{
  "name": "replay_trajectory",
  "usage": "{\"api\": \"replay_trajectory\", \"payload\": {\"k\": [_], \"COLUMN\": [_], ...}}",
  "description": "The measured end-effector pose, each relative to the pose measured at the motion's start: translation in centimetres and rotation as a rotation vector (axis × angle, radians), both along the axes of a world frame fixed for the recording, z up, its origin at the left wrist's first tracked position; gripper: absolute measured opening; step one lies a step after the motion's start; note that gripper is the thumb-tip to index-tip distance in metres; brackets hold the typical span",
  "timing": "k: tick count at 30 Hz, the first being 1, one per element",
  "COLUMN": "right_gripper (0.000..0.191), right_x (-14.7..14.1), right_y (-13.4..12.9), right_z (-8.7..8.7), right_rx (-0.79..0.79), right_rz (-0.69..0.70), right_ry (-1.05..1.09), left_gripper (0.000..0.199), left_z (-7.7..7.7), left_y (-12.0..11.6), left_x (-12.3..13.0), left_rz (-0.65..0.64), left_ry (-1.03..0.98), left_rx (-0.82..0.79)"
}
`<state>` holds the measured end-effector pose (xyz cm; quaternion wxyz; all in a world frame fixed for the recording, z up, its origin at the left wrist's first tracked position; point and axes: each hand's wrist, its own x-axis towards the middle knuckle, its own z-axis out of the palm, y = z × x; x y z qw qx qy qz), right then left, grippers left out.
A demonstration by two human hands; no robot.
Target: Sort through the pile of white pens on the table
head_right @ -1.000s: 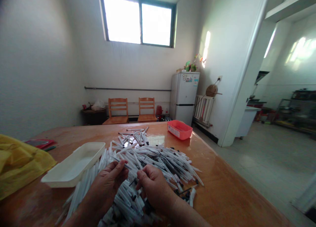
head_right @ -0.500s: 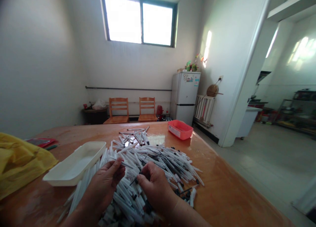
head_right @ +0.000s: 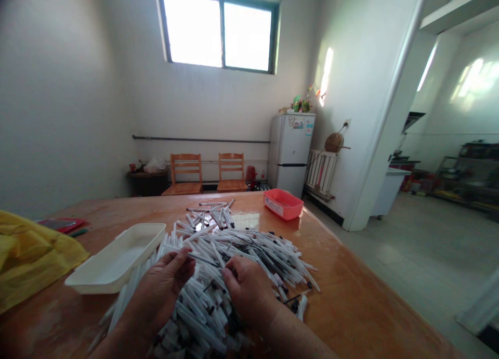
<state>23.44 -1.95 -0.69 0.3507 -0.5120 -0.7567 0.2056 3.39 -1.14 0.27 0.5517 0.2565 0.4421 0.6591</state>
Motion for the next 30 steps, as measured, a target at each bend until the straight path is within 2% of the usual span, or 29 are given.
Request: {"api": "replay_trajectory", "payload": {"k": [3,5,8,11,13,15,17,19,24,27,30], "right_gripper": [0.014,0.013,0.014,0.016,0.019,0.02,0.02,0.021,0.02,0.02,0.02], "right_x": [0.9,1.4,2.0,2.4,2.6,2.8,2.9,2.8,2.3,1.8,1.1], "right_y": [0.3,0.6,1.0,1.4,1.6,1.8,2.0,2.0,2.5,4.1,7.4], "right_z": [0.4,0.7,0.9,0.9,0.8,0.8,0.8,0.8,2.0,3.0,3.7], "right_rx": [0.023,0.018,-0.001,-0.011,-0.008,0.001,0.005,0.012,0.031,-0.017,-0.093], "right_rz": [-0.073,-0.117,-0.183,-0.246,-0.272,-0.287,-0.286,-0.274,-0.219,-0.192,-0.217], "right_ry": [-0.094,-0.157,-0.214,-0.203,-0.172,-0.138,-0.104,-0.067,-0.048,-0.149,-0.296], "left_gripper": [0.009,0.013,0.023,0.031,0.036,0.042,0.044,0.039,0.03,0.029,0.029], "left_z": [0.4,0.6,0.5,0.5,0.3,0.0,-0.6,-1.1,-2.1,-2.4,-2.6], "left_y": [0.8,1.3,1.4,1.0,0.7,0.6,0.6,0.7,0.9,0.9,0.9], "left_x": [-1.8,-3.0,-4.2,-4.3,-4.0,-3.5,-3.1,-2.8,-2.4,-2.2,-2.2], "left_rz": [0.179,0.299,0.375,0.301,0.206,0.113,0.044,-0.001,-0.13,-0.164,-0.167], "left_ry": [-0.017,0.065,0.436,0.973,1.187,1.228,1.187,1.171,1.283,1.328,1.353], "left_rx": [0.062,0.117,0.159,0.24,0.286,0.279,0.267,0.299,0.405,0.43,0.429]}}
